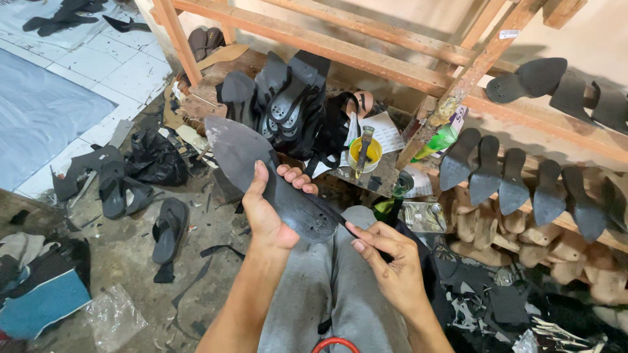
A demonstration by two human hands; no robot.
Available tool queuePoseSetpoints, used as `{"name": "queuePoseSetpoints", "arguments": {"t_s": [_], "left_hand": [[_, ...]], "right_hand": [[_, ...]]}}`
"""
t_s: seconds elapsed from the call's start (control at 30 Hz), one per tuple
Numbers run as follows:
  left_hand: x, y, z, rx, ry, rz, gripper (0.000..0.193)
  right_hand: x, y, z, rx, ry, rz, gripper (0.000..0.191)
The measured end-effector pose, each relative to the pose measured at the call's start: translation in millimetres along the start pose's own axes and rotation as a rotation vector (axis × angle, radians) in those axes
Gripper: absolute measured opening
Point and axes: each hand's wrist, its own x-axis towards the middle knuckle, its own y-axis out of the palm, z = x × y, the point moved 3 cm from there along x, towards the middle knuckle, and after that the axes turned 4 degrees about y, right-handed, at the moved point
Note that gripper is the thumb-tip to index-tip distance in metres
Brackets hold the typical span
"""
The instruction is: The person attaches a black strap to a slipper sole by hand, trims the excess strap with scissors, and places the finished slipper on a wooden shelf. The process is repeated for multiple slipper soles.
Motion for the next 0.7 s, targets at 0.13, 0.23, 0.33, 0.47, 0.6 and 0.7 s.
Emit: {"name": "queuePoseSetpoints", "arguments": {"t_s": [0.13,0.23,0.33,0.47,0.6,0.7], "left_hand": [[0.3,-7.6,3.3,-0.028,0.086,-0.007,0.039],[-2.0,-7.3,9.3,-0.074,0.199,0.0,0.039],[-17.2,0.9,25.6,-0.026,0.412,-0.001,0.04],[-66.1,25.0,43.3,0.843,0.713,0.328,0.058],[-63.3,19.2,27.3,1.33,0.247,0.467,0.065],[-55.6,2.4,11.7,0.726,-0.492,0.25,0.059]], "right_hand": [[-10.5,18.4,-7.2,0.074,0.042,-0.102,0.03],[-22.5,41.5,-12.2,0.053,0.103,-0.253,0.03],[-19.4,60.3,-22.2,0.288,0.113,-0.422,0.031],[12.1,31.7,-40.4,0.979,0.386,-0.222,0.017],[34.6,-37.4,-21.3,0.72,0.416,0.026,0.023],[42.6,-47.3,8.2,0.304,0.325,0.129,0.023]]}}
